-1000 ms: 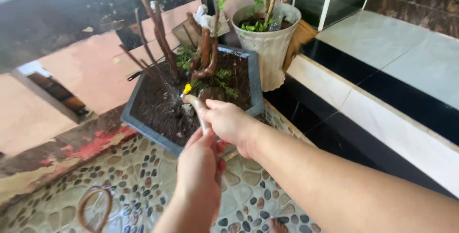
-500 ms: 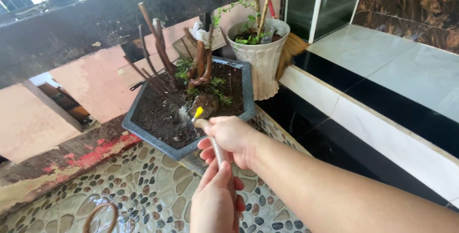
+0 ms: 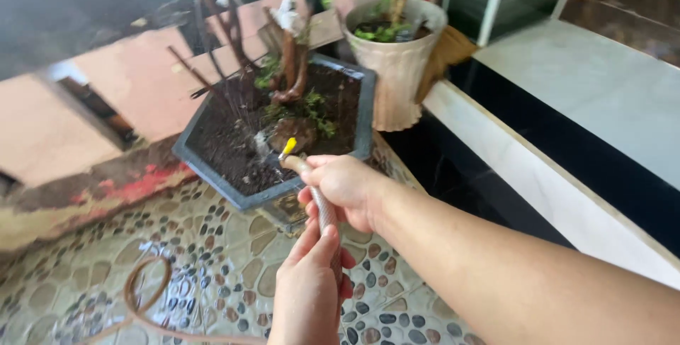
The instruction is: Water potted plants using a hose with an adjustable nozzle.
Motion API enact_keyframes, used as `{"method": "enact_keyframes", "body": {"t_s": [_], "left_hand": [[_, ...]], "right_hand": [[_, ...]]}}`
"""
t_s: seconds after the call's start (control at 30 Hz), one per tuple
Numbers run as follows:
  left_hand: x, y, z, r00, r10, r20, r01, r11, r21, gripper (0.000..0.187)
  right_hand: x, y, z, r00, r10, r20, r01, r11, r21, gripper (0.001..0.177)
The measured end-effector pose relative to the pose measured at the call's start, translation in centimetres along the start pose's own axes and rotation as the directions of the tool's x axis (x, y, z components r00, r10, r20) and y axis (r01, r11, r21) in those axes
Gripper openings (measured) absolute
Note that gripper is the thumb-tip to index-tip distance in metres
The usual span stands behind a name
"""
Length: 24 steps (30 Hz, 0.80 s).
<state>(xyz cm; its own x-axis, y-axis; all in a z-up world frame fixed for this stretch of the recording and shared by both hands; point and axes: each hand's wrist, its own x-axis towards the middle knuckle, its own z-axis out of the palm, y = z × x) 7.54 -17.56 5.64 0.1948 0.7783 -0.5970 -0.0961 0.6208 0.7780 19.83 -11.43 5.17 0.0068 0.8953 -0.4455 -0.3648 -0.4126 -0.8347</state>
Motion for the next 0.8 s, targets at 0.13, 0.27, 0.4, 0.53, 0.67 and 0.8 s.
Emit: {"method": "enact_keyframes", "body": {"t_s": [0.13,0.27,0.4,0.53,0.67,0.8], "left_hand": [[3.0,-0.7,-1.1,0.999,0.050,-0.006,-0.050,0.999,-0.002,0.036],[6.8,-1.6,-2.4,0.995,0.061,-0.076,-0.066,0.996,-0.061,0.039],[10.0,1.0,-2.3,0.981,-0.038,-0.189,0.034,0.999,-0.026,0.040],[12.9,2.8,-5.0,0.988,0.021,0.152,-0.054,0.975,0.214,0.048],[17.4,5.4,-4.0,0.957,0.047,0.287,-0.140,0.939,0.313,0.048],[19.0,5.6,-5.5,0.933,0.002,0.359,-0.180,0.868,0.464,0.049]], "right_hand": [[2.5,0.0,0.3,0.999,-0.003,0.049,0.002,1.000,0.020,0.032],[4.2,-0.8,1.8,0.997,0.074,0.013,-0.075,0.995,0.064,0.032],[8.3,-2.6,1.8,0.997,0.074,-0.030,-0.069,0.986,0.150,0.030],[11.1,-5.2,1.8,0.992,0.064,-0.112,-0.038,0.975,0.219,0.029],[13.0,-9.1,1.8,0.982,0.016,-0.188,0.004,0.994,0.107,0.019],[14.2,-9.5,1.1,0.977,0.023,-0.214,-0.034,0.998,-0.048,0.015]]}}
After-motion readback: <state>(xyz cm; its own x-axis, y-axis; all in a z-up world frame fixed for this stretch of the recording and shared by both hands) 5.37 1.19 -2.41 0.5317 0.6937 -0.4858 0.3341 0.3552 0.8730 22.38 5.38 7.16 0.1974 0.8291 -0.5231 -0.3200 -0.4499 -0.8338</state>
